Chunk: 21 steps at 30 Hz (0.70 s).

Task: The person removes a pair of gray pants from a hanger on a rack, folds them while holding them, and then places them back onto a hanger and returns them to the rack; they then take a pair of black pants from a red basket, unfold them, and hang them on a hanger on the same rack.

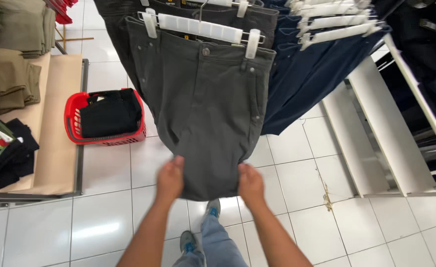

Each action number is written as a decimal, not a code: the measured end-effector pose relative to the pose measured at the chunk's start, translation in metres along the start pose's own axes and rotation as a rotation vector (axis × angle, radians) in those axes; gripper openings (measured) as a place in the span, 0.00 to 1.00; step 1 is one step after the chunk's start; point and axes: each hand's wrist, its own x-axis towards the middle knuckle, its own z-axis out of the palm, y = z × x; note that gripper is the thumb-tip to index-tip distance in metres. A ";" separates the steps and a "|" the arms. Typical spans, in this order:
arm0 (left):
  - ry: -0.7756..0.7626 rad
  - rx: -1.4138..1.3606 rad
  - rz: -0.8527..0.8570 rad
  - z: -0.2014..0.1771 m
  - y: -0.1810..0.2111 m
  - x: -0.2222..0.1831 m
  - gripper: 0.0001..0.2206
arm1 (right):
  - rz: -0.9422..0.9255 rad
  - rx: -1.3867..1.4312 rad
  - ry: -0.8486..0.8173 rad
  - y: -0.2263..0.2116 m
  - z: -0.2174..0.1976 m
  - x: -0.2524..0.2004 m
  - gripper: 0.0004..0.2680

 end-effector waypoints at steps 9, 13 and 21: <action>-0.551 -0.952 -0.234 -0.076 0.084 -0.051 0.25 | 0.303 1.028 -0.569 -0.080 -0.090 -0.027 0.20; -0.793 -1.099 -0.212 -0.088 0.046 -0.066 0.29 | 0.142 1.212 -0.903 -0.074 -0.117 -0.047 0.28; -0.520 -0.764 -0.336 -0.088 0.118 -0.123 0.13 | 0.212 1.030 -0.678 -0.089 -0.125 -0.067 0.27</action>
